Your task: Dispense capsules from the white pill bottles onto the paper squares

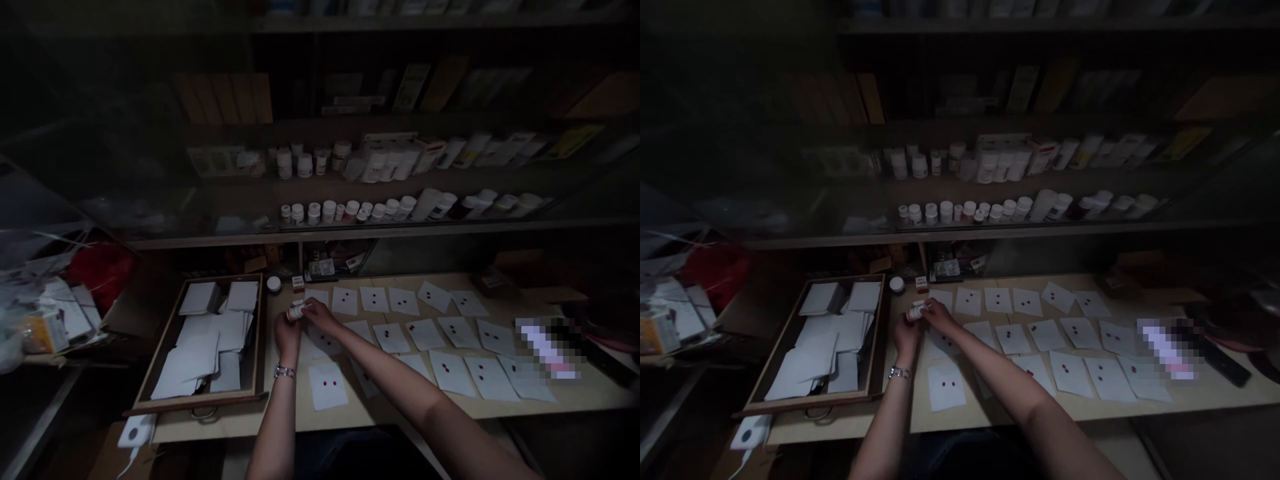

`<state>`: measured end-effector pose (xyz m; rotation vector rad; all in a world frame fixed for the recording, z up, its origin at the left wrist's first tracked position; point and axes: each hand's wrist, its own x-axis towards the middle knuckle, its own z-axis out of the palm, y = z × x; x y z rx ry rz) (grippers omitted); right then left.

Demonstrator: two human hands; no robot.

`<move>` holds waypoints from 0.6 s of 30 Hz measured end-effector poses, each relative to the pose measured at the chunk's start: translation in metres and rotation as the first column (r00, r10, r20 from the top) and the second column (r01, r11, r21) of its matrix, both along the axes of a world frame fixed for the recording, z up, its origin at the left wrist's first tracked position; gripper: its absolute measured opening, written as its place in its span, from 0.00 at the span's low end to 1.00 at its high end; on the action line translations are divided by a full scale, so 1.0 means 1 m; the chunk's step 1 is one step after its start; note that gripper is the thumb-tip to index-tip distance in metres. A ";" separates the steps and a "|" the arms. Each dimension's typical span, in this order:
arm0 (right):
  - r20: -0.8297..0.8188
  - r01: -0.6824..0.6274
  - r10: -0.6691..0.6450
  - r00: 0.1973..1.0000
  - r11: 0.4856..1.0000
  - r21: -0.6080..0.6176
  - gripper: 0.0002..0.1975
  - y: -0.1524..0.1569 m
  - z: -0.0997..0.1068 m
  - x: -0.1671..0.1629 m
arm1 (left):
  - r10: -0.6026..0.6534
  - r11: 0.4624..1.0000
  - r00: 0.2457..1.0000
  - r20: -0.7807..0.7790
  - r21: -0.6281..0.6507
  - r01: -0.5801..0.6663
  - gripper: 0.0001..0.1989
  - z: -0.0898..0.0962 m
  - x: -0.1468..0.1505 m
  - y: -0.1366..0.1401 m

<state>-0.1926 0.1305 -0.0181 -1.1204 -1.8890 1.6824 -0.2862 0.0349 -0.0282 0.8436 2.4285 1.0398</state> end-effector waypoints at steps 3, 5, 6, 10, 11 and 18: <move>-0.036 0.086 -0.102 0.994 0.944 -0.318 0.06 0.004 -0.002 -0.009 | 0.031 0.999 0.999 0.010 0.036 -0.031 0.09 -0.004 -0.008 0.004; -0.038 0.116 -0.149 0.988 0.886 -0.448 0.06 0.006 -0.004 -0.013 | 0.041 0.998 0.999 -0.003 0.045 -0.041 0.11 -0.003 -0.012 0.006; -0.036 0.119 -0.155 0.987 0.871 -0.476 0.07 0.007 -0.004 -0.014 | 0.041 0.998 0.999 -0.010 0.043 -0.041 0.12 -0.001 -0.014 0.007; -0.023 0.122 -0.146 0.989 0.893 -0.433 0.09 0.008 -0.004 -0.014 | 0.014 1.000 1.000 -0.027 -0.002 -0.014 0.14 0.011 -0.017 0.012; -0.020 0.114 -0.133 0.991 0.911 -0.396 0.09 0.008 -0.003 -0.014 | 0.004 1.000 1.000 -0.030 -0.014 -0.005 0.14 0.014 -0.017 0.012; 0.043 0.037 -0.041 0.998 0.996 0.084 0.08 0.012 0.011 -0.019 | -0.006 1.000 0.998 -0.057 -0.023 0.005 0.12 0.028 -0.012 0.009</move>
